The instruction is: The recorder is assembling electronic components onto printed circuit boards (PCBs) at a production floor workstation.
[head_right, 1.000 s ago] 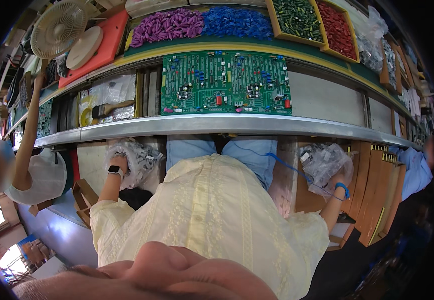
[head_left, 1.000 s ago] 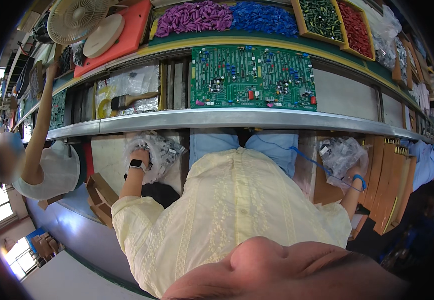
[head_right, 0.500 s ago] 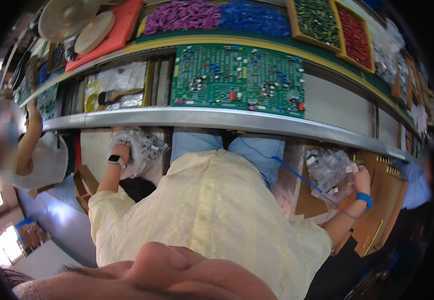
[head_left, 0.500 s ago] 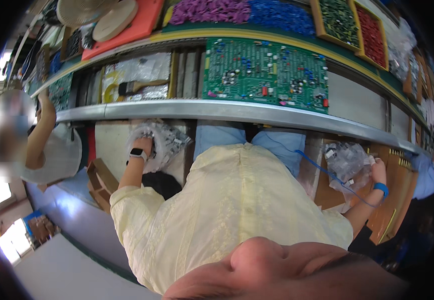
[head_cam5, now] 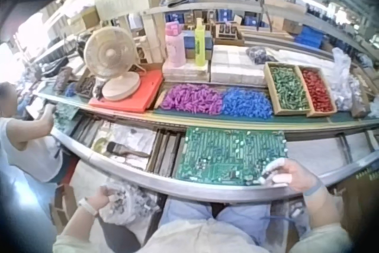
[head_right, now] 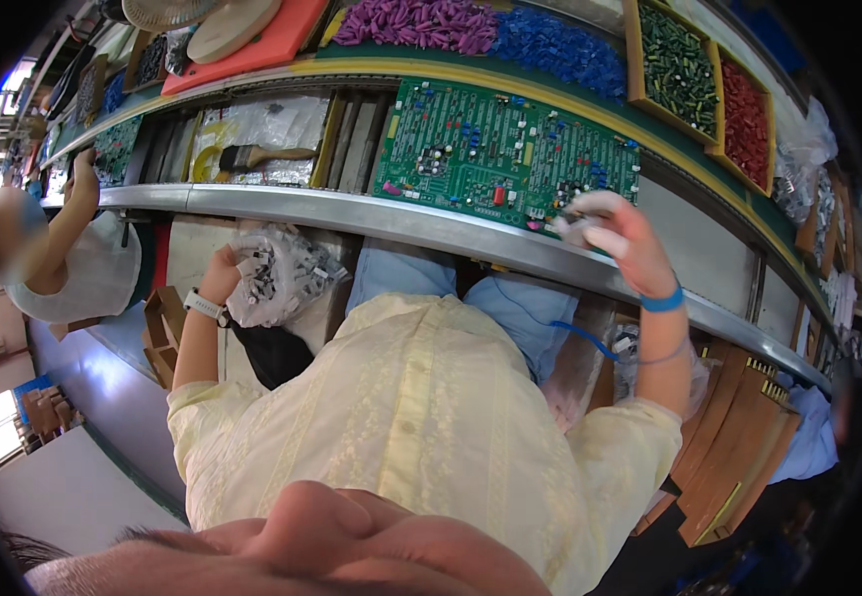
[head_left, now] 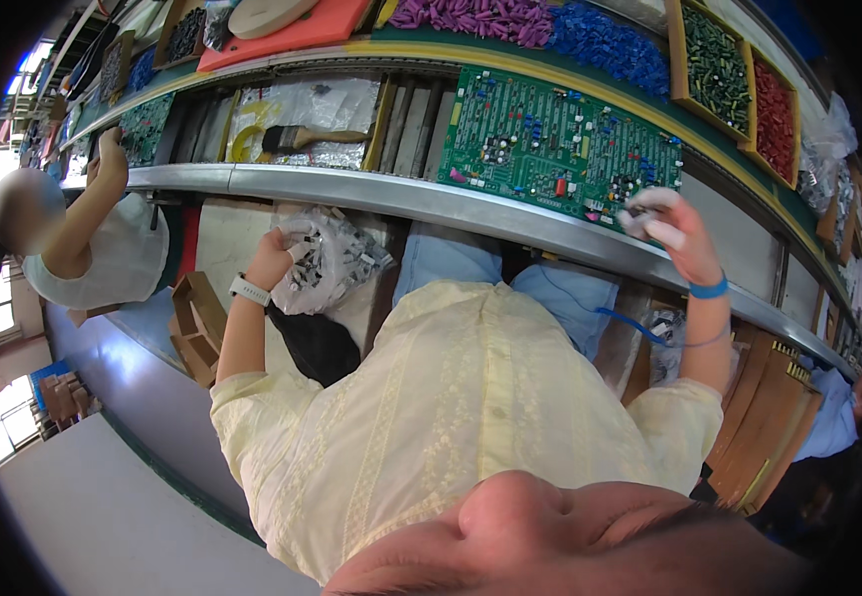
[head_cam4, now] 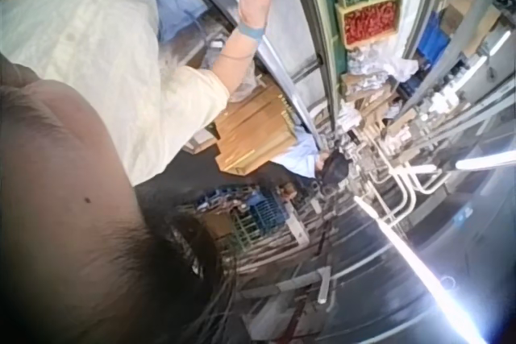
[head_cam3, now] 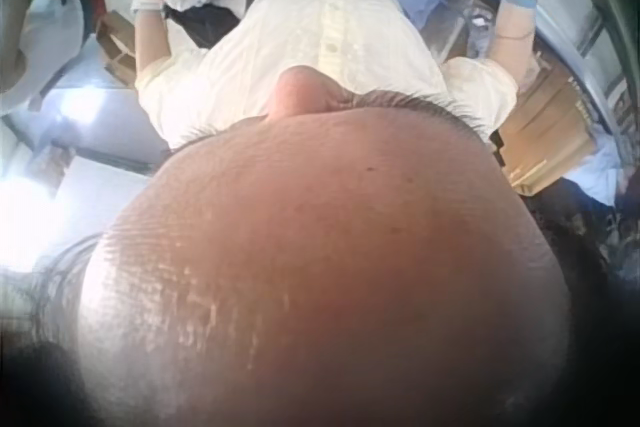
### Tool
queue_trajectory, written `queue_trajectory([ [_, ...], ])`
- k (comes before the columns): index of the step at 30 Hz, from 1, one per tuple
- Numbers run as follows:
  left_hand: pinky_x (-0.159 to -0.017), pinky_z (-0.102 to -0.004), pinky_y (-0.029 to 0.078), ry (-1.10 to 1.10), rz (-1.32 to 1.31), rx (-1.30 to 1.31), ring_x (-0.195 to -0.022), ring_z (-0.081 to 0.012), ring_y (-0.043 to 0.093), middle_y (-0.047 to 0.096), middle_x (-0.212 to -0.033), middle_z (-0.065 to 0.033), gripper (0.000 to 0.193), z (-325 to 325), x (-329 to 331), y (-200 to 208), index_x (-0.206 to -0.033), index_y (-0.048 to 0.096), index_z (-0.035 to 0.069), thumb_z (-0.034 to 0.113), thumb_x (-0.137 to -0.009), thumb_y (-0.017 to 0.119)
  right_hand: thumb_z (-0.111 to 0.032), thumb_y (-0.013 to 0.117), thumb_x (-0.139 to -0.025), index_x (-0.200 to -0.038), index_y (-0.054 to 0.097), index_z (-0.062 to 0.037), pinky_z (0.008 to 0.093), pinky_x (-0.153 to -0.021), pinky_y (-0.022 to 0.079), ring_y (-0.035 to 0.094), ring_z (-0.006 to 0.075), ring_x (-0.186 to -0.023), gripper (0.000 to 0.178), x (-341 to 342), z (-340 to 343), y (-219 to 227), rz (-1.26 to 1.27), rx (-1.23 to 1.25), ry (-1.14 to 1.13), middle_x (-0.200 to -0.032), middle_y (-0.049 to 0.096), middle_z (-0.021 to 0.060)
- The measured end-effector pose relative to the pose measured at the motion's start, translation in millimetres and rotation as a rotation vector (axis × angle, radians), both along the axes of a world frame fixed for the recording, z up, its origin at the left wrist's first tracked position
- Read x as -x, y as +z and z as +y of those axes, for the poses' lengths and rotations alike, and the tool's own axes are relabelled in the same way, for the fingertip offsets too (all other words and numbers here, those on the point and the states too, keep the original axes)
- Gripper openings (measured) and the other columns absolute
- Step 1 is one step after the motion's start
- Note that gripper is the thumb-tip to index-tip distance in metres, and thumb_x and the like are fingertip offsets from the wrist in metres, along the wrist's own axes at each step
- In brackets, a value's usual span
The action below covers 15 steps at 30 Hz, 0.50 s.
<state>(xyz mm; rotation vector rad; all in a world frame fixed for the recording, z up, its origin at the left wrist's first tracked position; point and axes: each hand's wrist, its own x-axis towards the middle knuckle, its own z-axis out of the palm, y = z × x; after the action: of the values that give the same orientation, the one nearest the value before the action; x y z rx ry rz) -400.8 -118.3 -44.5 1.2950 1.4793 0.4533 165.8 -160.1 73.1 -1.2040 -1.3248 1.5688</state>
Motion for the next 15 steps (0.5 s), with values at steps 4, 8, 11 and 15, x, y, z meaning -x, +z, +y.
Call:
queue_trajectory([
  [4,-0.077,-0.0253,0.047,-0.062,-0.268,-0.03,-0.087,-0.0116,0.059,0.061,-0.094,-0.0039,0.028,20.1,-46.1,46.7,-0.103,0.054,0.0,-0.004,-0.075,0.059,-0.002,0.053,-0.084,-0.099,0.052,-0.0014,0.0271,-0.068,0.048,0.059,0.0149,-0.083,0.015,34.8,36.2,-4.3,-0.054,0.015,0.07,-0.091,0.056,0.0071],
  [8,-0.079,-0.0263,0.047,-0.207,-0.54,-0.072,-0.087,-0.0133,0.059,0.059,-0.097,-0.0051,0.029,41.4,-96.1,73.4,-0.102,0.051,0.002,-0.006,-0.075,0.058,-0.005,0.056,-0.084,-0.1,0.053,0.0002,0.0272,-0.07,0.049,0.06,0.0151,-0.084,0.017,64.3,55.9,-9.0,-0.245,-0.157,0.088,-0.092,0.057,0.0088],
  [11,-0.074,-0.0261,0.047,-0.288,-0.737,-0.026,-0.086,-0.0148,0.058,0.055,-0.096,-0.0057,0.04,60.4,-132.4,78.9,-0.113,0.046,0.005,-0.004,-0.075,0.056,-0.006,0.061,-0.077,-0.105,0.055,-0.0015,0.0288,-0.074,0.048,0.059,0.0191,-0.083,0.028,68.9,67.4,-16.3,-0.68,-0.436,0.177,-0.097,0.057,0.0106],
  [15,-0.077,-0.0246,0.044,-0.311,-0.734,0.034,-0.087,-0.0117,0.054,0.052,-0.093,-0.0009,0.05,74.5,-182.4,93.6,-0.127,0.041,0.005,0.002,-0.078,0.055,-0.006,0.062,-0.072,-0.104,0.056,-0.0032,0.0346,-0.077,0.047,0.057,0.0268,-0.087,0.033,77.1,70.8,-19.9,-0.782,-0.53,0.212,-0.094,0.057,0.0132],
])
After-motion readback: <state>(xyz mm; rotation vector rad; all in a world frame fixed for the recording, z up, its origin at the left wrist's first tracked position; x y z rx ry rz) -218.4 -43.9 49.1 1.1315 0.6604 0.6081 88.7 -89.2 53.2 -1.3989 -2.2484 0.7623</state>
